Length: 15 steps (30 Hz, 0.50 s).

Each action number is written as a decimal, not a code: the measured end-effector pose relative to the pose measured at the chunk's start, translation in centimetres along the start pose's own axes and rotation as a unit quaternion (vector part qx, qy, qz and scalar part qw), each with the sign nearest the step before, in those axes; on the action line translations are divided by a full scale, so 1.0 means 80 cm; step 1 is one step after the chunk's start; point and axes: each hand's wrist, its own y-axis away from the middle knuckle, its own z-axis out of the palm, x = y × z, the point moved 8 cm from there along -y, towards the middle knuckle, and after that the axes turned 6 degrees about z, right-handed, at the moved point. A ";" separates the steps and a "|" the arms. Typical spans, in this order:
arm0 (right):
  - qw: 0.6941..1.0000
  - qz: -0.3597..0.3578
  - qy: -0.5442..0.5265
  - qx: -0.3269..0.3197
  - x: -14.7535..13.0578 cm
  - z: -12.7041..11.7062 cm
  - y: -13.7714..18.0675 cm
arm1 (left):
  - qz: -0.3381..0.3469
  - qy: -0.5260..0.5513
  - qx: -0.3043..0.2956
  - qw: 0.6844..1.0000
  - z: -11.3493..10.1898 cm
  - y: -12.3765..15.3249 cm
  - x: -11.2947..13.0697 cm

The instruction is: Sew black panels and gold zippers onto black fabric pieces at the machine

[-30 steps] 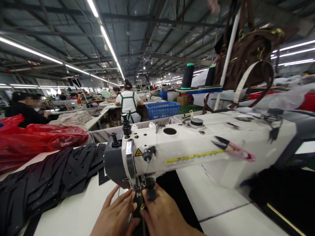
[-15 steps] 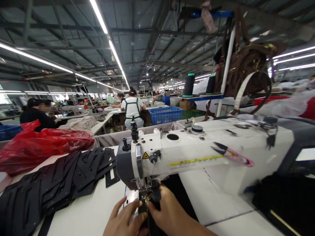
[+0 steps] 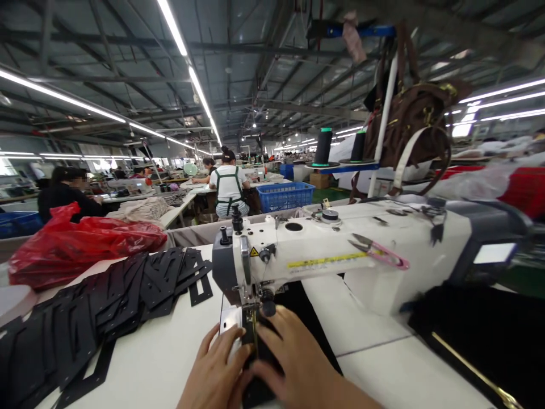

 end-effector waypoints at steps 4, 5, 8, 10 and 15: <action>0.984 -0.171 0.046 -0.018 -0.036 -0.009 0.037 | 0.087 0.030 -0.037 0.995 -0.015 0.005 0.018; 0.990 -0.136 0.021 -0.028 -0.031 -0.010 0.030 | 0.085 0.042 -0.051 0.994 -0.018 0.002 0.019; 0.991 0.035 -0.073 -0.109 -0.004 -0.009 -0.009 | -0.017 0.040 -0.049 0.998 -0.030 -0.017 0.003; 0.980 0.095 -0.090 -0.148 0.004 -0.014 -0.031 | -0.074 0.008 -0.036 0.997 -0.033 -0.030 -0.008; 0.990 0.027 -0.064 -0.121 -0.012 -0.011 -0.018 | -0.007 -0.029 0.000 1.000 -0.015 -0.036 0.009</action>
